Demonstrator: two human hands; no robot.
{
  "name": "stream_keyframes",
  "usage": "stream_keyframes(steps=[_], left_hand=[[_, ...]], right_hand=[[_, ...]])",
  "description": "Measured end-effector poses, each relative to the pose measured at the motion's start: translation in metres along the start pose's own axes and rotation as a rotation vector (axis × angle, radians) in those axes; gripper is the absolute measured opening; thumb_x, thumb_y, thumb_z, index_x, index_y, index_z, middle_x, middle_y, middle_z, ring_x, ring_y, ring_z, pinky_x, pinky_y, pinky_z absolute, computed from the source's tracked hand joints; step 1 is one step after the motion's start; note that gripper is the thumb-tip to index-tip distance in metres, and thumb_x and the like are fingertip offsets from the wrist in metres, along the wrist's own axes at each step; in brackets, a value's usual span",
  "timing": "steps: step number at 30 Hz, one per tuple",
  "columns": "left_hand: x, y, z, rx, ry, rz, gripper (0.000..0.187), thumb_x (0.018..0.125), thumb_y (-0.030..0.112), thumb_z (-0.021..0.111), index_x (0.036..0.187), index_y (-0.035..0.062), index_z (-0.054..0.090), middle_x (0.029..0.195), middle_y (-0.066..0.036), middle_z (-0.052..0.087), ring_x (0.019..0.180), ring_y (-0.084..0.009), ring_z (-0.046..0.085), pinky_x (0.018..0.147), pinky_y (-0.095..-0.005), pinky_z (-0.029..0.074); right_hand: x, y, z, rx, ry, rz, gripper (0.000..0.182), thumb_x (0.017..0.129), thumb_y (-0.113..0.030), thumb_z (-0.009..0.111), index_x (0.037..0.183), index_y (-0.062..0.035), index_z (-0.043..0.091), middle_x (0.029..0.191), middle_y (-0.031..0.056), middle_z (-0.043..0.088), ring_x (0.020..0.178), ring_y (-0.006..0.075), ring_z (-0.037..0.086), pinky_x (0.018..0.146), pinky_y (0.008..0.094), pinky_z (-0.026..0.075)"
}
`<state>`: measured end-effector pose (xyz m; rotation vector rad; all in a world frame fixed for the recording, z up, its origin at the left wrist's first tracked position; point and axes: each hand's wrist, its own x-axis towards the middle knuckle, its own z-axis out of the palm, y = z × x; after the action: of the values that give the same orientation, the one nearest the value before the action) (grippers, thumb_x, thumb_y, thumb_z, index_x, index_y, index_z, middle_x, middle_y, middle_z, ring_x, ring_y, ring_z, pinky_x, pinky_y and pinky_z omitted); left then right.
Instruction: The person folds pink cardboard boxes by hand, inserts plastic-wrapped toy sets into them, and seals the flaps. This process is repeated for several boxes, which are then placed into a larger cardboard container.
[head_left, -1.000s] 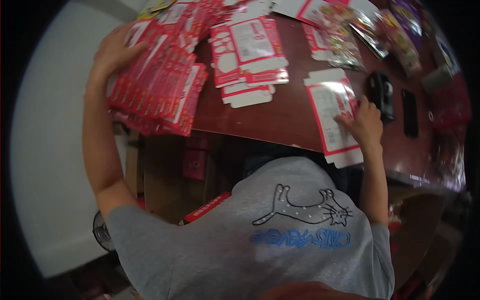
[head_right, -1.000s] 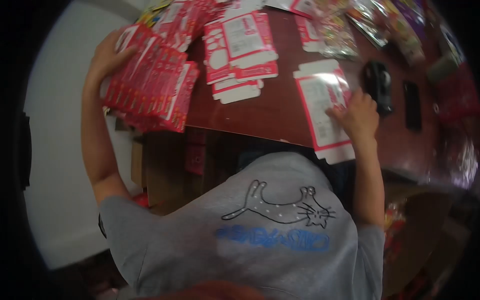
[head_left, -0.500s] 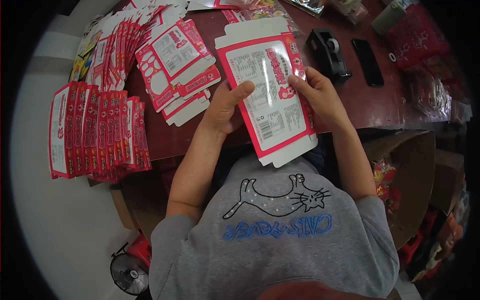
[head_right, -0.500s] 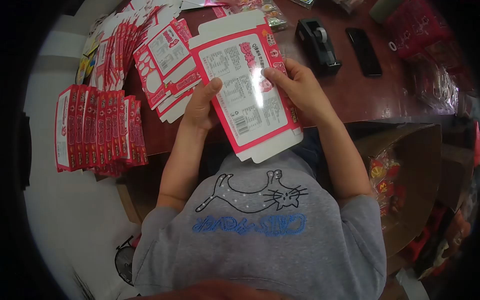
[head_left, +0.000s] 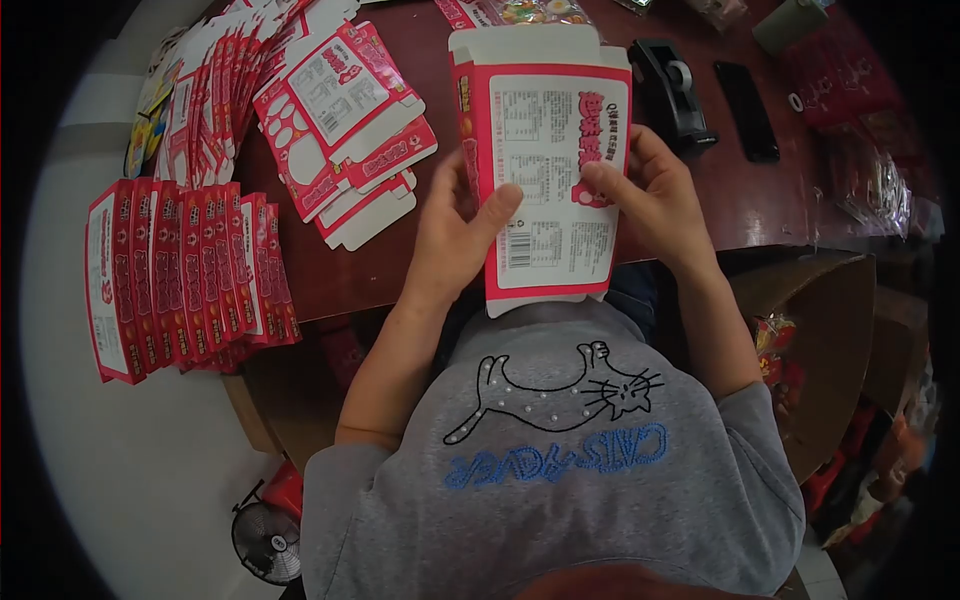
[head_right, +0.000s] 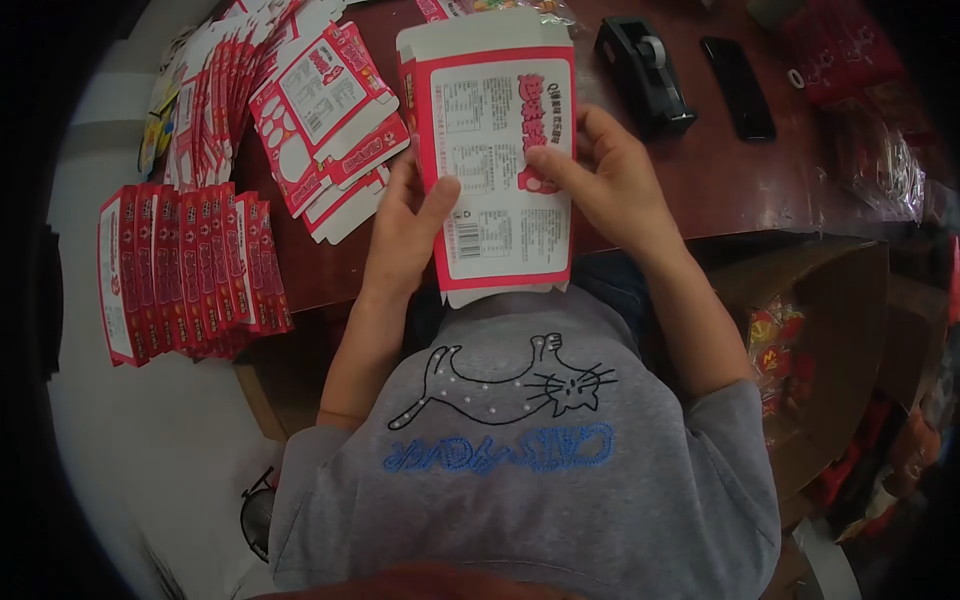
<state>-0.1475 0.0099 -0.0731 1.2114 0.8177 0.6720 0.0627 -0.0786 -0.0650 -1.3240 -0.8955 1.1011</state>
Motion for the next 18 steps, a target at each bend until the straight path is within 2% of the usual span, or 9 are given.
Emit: stream_keyframes(steps=[1,5,6,7,9,10,12,16,18], left_hand=[[-0.013,-0.008,-0.003,-0.092,-0.082,-0.131,0.050,0.095,0.024,0.074,0.130,-0.0041,0.051,0.120,-0.015,0.066,0.108,-0.0172,0.065,0.092,-0.0309,0.055],[-0.055,-0.022,0.009,-0.356,-0.133,-0.288,0.042,0.101,0.023,0.066,0.132,-0.0017,0.051,0.123,-0.012,0.065,0.108,-0.0174,0.065,0.093,-0.0317,0.055],[-0.059,-0.029,0.006,-0.371,-0.150,-0.295,0.042,0.101,0.021,0.065,0.134,-0.0018,0.050,0.124,-0.012,0.065,0.109,-0.0174,0.065,0.094,-0.0328,0.056],[-0.060,-0.034,0.001,-0.376,-0.145,-0.293,0.042,0.101,0.021,0.065,0.134,-0.0018,0.050,0.124,-0.012,0.065,0.109,-0.0174,0.065,0.094,-0.0328,0.056],[-0.058,-0.037,-0.014,0.046,-0.206,0.055,0.044,0.101,0.019,0.065,0.136,-0.0017,0.048,0.123,-0.013,0.064,0.109,-0.0183,0.065,0.094,-0.0336,0.056],[-0.050,-0.028,-0.017,0.045,-0.200,0.057,0.044,0.101,0.019,0.065,0.136,-0.0017,0.048,0.123,-0.013,0.064,0.109,-0.0183,0.065,0.094,-0.0336,0.056],[-0.027,-0.008,-0.024,-0.048,0.004,0.312,0.047,0.100,0.018,0.066,0.138,-0.0005,0.047,0.122,-0.012,0.065,0.112,-0.0179,0.063,0.095,-0.0321,0.054],[0.001,0.002,-0.052,0.170,-0.146,0.276,0.049,0.099,0.016,0.067,0.141,0.0015,0.045,0.121,-0.010,0.065,0.112,-0.0171,0.063,0.096,-0.0307,0.052],[0.005,-0.001,-0.060,0.248,-0.236,0.266,0.044,0.100,0.015,0.065,0.139,0.0018,0.048,0.122,-0.010,0.065,0.110,-0.0159,0.063,0.096,-0.0296,0.051]], right_hand=[[-0.001,-0.003,-0.001,-0.034,0.037,-0.045,0.047,0.093,-0.012,0.074,0.130,0.0063,0.052,0.113,0.0134,0.069,0.103,0.0165,0.069,0.085,0.0292,0.059],[0.011,0.000,0.004,-0.010,0.114,-0.175,0.067,0.094,-0.016,0.074,0.149,-0.0043,0.037,0.115,0.0170,0.068,0.101,0.0174,0.070,0.085,0.0293,0.060],[0.011,-0.004,0.004,0.004,0.068,-0.110,0.053,0.097,-0.013,0.069,0.145,-0.0073,0.048,0.116,0.0083,0.069,0.104,0.0124,0.066,0.088,0.0288,0.057],[0.011,-0.004,0.004,0.000,0.061,-0.109,0.053,0.097,-0.013,0.069,0.145,-0.0073,0.048,0.116,0.0083,0.069,0.104,0.0124,0.066,0.088,0.0288,0.057],[0.012,-0.005,0.000,-0.065,-0.061,-0.051,0.041,0.099,-0.017,0.067,0.137,-0.0057,0.057,0.115,0.0051,0.068,0.103,0.0105,0.066,0.088,0.0279,0.056],[0.013,-0.005,0.000,-0.067,-0.068,-0.052,0.041,0.099,-0.017,0.067,0.137,-0.0057,0.057,0.115,0.0051,0.068,0.103,0.0105,0.066,0.088,0.0279,0.056],[0.013,-0.004,0.001,-0.061,-0.230,0.020,0.033,0.099,-0.019,0.067,0.129,-0.0051,0.064,0.115,0.0027,0.068,0.103,0.0092,0.066,0.088,0.0278,0.056],[0.016,-0.009,0.002,-0.044,-0.272,0.066,0.035,0.099,-0.018,0.067,0.131,-0.0048,0.063,0.115,0.0034,0.068,0.106,0.0114,0.065,0.091,0.0284,0.055],[0.016,0.001,0.000,-0.182,-0.213,-0.173,0.032,0.098,-0.017,0.067,0.127,-0.0044,0.066,0.118,0.0053,0.069,0.112,0.0145,0.064,0.096,0.0299,0.053]])
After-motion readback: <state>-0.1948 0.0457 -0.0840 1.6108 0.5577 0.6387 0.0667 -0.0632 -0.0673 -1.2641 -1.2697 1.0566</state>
